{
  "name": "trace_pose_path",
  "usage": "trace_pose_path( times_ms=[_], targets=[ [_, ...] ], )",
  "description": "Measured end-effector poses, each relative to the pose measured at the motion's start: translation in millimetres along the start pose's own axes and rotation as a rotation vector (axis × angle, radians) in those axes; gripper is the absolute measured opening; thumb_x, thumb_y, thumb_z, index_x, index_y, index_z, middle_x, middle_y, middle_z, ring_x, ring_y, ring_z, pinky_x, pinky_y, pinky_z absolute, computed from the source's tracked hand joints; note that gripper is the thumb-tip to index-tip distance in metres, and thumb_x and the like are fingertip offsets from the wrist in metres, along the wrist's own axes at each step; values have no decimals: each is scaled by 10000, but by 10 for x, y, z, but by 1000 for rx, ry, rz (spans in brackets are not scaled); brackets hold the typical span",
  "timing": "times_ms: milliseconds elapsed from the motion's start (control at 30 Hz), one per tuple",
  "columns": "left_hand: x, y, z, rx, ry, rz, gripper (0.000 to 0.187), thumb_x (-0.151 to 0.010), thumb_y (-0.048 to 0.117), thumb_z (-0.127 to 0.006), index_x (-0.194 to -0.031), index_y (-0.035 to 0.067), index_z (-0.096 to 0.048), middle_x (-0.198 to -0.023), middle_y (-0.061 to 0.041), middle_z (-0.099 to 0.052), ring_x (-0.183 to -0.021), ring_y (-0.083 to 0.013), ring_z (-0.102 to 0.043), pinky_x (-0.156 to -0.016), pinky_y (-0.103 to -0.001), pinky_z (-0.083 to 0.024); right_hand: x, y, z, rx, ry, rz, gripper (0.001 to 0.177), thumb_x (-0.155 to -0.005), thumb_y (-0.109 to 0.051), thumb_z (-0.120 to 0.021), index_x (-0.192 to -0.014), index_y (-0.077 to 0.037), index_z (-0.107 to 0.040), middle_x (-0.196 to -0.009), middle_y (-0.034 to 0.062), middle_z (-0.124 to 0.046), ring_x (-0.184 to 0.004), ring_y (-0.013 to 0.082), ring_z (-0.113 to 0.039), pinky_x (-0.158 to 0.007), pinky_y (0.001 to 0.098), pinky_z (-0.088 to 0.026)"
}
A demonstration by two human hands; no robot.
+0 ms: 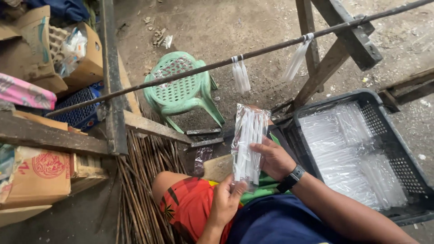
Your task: Packaging white candles into plastic sleeves and organizing them in a plastic crate.
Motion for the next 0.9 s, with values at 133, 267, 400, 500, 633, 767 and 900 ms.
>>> trace_pose_path(
  times_ms=[133,267,400,500,633,767,900],
  targets=[
    [-30,8,125,-280,174,-92,380,-816,429,-443,-777,79,-585,-490,-2,-486,-430,-107,-422,-400,-269,-322,34,3,-18,22,3,25,322,-725,-32,-572,-1040,-28,-503,-969,143,-608,-813,240,-593,-729,345,-481],
    [-49,146,41,-308,56,-139,530,-778,542,-390,-824,56,-595,-555,-10,-556,-466,-92,-467,-412,-260,-366,159,-89,-169,-62,39,-33,310,-740,-19,-521,-1049,-3,-500,-982,211,-595,-897,320,-586,-791,418,-470],
    [-57,227,17,-412,73,-229,428,-822,451,-403,-740,96,-627,-541,-24,-619,-478,-148,-594,-442,-279,-415,159,-190,-92,-130,-20,-29,335,-747,-49,-499,-1076,10,-504,-1015,164,-597,-849,237,-590,-777,346,-467],
    [-48,358,49,-311,150,-194,403,-839,407,-390,-680,119,-623,-554,30,-623,-427,-83,-509,-415,-229,-384,235,-259,-177,-126,-73,-75,487,-716,-93,-480,-1191,9,-437,-1179,162,-517,-997,240,-528,-818,391,-432],
    [-77,227,50,-105,273,-129,316,-861,274,-377,-838,52,-600,-580,-66,-638,-568,-145,-643,-555,-240,-537,160,-343,68,-301,51,-60,442,-739,-154,-451,-1157,-12,-464,-1094,194,-538,-986,302,-522,-883,433,-384],
    [-171,-110,-72,237,245,100,728,-697,417,-523,-1273,43,-282,-932,-174,-586,-713,-261,-656,-555,-267,-509,-1,-294,338,-568,9,66,437,-695,-117,-504,-1104,36,-479,-1070,213,-547,-1006,302,-525,-960,413,-350],
    [-234,-174,-453,403,43,216,931,-611,422,-621,-1355,132,-142,-1261,-133,-414,-922,-355,-592,-668,-316,-487,120,-353,242,-672,-103,260,505,-681,-142,-607,-1144,12,-476,-1136,151,-538,-1024,285,-525,-963,409,-338]
  ],
)
Point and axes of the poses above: each hand's wrist, its own x-axis away from the middle knuckle, its own z-axis out of the back of the hand, y = z × x, the point moved 7 cm from there along -x, towards the middle knuckle
